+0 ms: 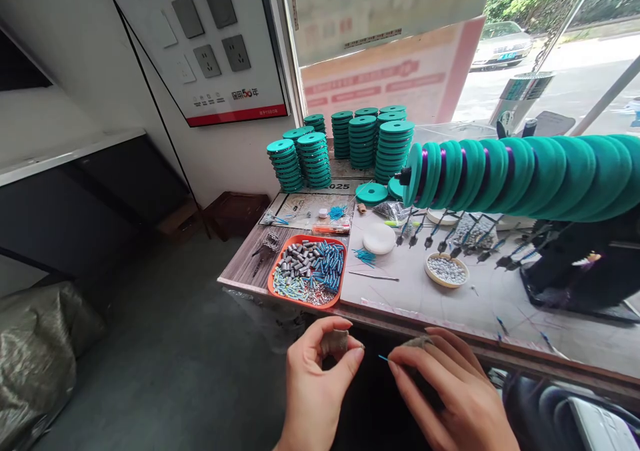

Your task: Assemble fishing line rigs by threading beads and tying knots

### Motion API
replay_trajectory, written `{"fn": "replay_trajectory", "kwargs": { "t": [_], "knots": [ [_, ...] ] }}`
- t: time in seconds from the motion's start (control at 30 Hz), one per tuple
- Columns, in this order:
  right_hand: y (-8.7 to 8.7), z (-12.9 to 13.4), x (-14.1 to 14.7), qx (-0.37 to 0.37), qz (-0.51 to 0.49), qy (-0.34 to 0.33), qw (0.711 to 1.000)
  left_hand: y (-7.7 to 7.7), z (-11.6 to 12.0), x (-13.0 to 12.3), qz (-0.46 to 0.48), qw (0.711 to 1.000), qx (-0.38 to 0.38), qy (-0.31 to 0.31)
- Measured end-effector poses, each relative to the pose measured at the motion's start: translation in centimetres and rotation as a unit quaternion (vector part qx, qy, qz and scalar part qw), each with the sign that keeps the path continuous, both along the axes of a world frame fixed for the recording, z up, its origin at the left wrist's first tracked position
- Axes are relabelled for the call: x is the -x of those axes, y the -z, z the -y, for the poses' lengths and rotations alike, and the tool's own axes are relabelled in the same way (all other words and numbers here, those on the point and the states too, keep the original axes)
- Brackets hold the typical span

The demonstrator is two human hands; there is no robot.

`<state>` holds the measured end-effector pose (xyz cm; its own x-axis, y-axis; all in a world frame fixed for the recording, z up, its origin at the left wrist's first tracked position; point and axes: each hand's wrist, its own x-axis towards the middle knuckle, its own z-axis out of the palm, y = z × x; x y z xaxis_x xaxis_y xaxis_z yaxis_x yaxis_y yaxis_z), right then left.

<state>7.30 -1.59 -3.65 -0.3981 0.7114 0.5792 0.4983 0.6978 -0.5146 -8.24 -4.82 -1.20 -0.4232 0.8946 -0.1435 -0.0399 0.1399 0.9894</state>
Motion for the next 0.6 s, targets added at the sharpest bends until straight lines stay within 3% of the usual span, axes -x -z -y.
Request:
{"fn": "replay_trajectory", "kwargs": {
  "t": [0.13, 0.3, 0.6],
  "knots": [
    [-0.1, 0.1, 0.5, 0.005, -0.024, 0.010, 1.000, 0.2, 0.0, -0.2, -0.026, 1.000, -0.014, 0.003],
    [-0.6, -0.4, 0.3, -0.053, 0.011, -0.008, 0.998, 0.9, 0.4, -1.0, -0.139, 0.987, -0.075, -0.015],
    [-1.0, -0.3, 1.1, -0.051, -0.022, 0.019, 0.998, 2.0, 0.7, -1.2, -0.338, 0.913, -0.227, 0.003]
  ]
}}
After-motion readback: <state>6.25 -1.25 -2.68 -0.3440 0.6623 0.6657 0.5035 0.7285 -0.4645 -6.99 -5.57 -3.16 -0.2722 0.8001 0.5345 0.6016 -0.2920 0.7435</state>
